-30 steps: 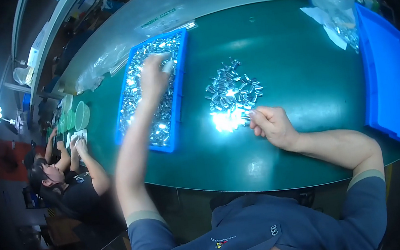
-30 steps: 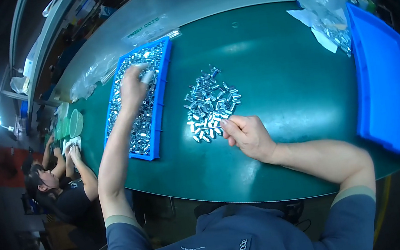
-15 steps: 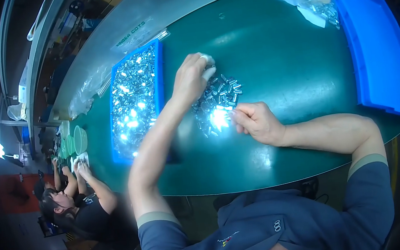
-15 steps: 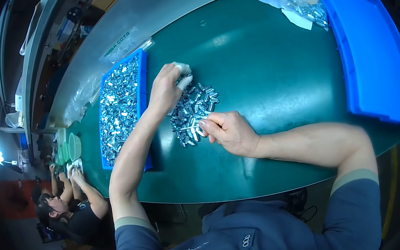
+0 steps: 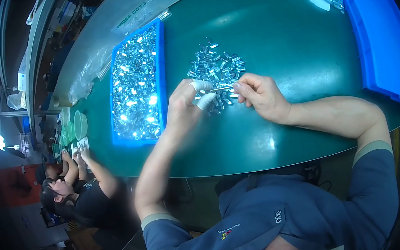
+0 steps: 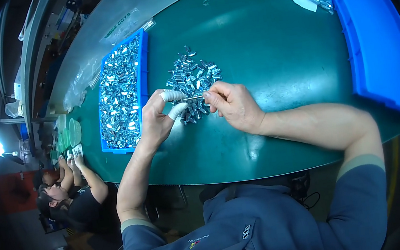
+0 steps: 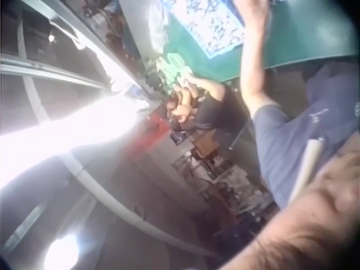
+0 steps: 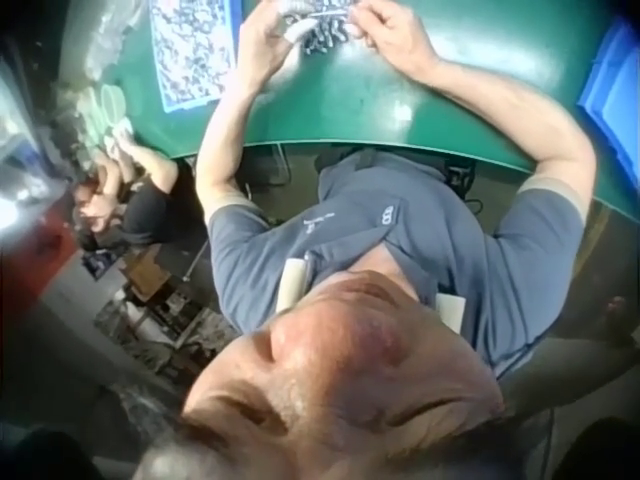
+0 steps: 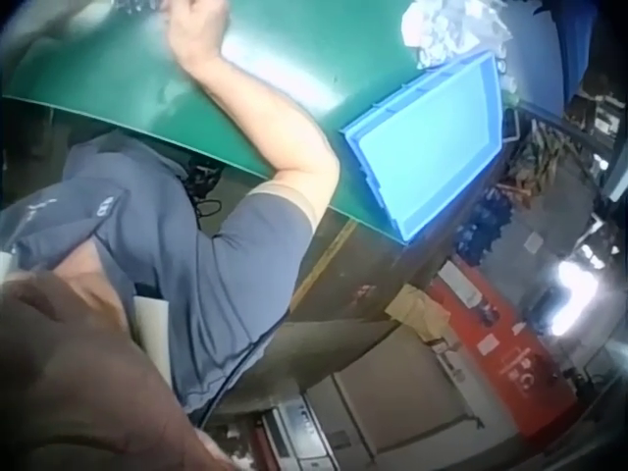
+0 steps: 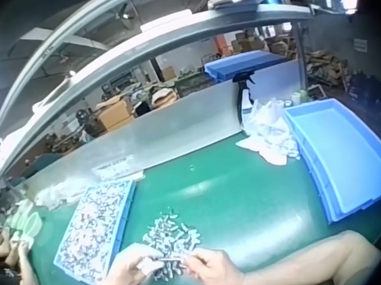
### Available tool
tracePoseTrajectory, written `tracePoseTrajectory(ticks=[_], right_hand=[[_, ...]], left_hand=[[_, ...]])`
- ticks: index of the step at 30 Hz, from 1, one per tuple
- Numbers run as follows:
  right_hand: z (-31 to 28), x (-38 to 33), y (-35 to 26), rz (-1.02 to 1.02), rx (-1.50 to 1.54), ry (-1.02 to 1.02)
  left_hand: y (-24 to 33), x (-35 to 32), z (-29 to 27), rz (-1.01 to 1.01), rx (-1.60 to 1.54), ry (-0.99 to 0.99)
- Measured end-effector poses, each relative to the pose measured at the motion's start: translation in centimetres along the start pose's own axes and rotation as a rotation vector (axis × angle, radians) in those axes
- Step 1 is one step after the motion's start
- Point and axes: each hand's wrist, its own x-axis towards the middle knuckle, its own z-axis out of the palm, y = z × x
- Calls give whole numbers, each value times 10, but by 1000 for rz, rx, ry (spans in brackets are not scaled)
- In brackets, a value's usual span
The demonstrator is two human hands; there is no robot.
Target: The person packages small metal components into white packaging strips by hand at a factory workbench.
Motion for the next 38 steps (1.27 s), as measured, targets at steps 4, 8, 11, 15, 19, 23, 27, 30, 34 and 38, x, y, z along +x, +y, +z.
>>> tracePoseTrajectory(ticks=[4, 8, 11, 15, 19, 23, 27, 30, 34, 38], right_hand=[[0, -1, -1, -15, -83, -6], [0, -4, -4, -43, -95, 16], [0, -4, -6, -64, -196, -27], [0, -6, -8, -40, -193, -70], [-1, -7, -4, 3, -180, -75], [1, -7, -5, -42, -233, -109], [3, -9, -4, -138, -303, -120], [5, -13, -2, -164, -297, -157], [9, -19, -2, -111, -232, -253], [8, -17, 6, -102, -253, -336]], left_hand=[[6, 3, -1, 58, 75, -4], [16, 9, -2, 207, 166, -73], [22, 7, -1, 222, 203, -119], [16, 5, 7, 195, 132, -92], [12, -1, 13, 150, 39, -66], [11, -7, 12, 123, 74, -52], [12, -17, 14, 119, 54, -12], [14, -31, 13, 68, 6, 0], [22, -60, 17, 0, -95, 143], [28, -85, 24, -146, -247, 207]])
